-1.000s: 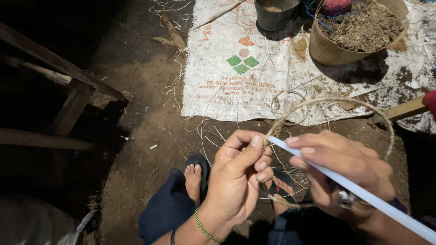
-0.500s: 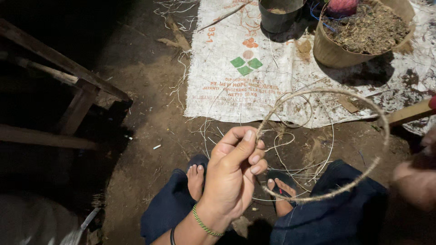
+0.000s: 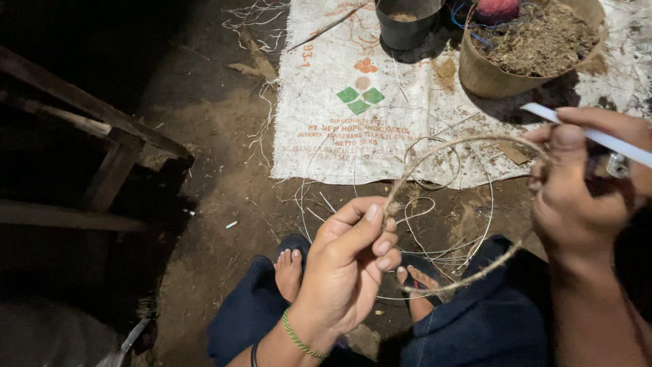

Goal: The person sits on the floor and uses pliers to bend and shape a thin metal wire into a circular loop. They repeatedly adjust the wire's curvature and twist the ends to secure the shape.

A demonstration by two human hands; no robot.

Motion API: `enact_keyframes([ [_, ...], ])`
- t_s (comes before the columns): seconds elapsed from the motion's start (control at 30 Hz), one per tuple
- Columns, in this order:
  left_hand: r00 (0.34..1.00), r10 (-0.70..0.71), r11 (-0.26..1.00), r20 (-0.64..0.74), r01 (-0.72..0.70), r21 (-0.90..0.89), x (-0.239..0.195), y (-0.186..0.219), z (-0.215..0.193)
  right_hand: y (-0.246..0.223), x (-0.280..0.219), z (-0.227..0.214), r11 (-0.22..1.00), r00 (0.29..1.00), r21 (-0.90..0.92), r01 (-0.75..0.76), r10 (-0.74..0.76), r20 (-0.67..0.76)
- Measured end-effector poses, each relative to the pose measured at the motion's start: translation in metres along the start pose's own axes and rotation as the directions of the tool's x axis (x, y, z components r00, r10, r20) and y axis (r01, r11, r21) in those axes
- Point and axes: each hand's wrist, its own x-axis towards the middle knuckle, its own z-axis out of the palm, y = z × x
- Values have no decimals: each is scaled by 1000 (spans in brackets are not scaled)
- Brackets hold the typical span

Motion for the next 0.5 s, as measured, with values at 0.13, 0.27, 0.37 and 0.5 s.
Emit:
enact_keyframes([
  [0.13, 981, -134, 987, 138, 144, -68, -8, 3, 1, 4, 10, 6, 999, 999, -32, -7, 8, 53],
  [0.27, 911, -222, 948, 347, 284, -141, -14, 1, 1, 11, 11, 20, 988, 988, 61, -140, 136, 74],
  [0.37, 853, -255, 914, 455, 366, -173, -18, -2, 0, 20, 8, 35, 995, 993, 51, -83, 79, 84],
  [0.5, 787, -272, 877, 554, 440, -194, -20, -6, -3, 30, 4, 58, 967, 979, 173, -186, 167, 115],
])
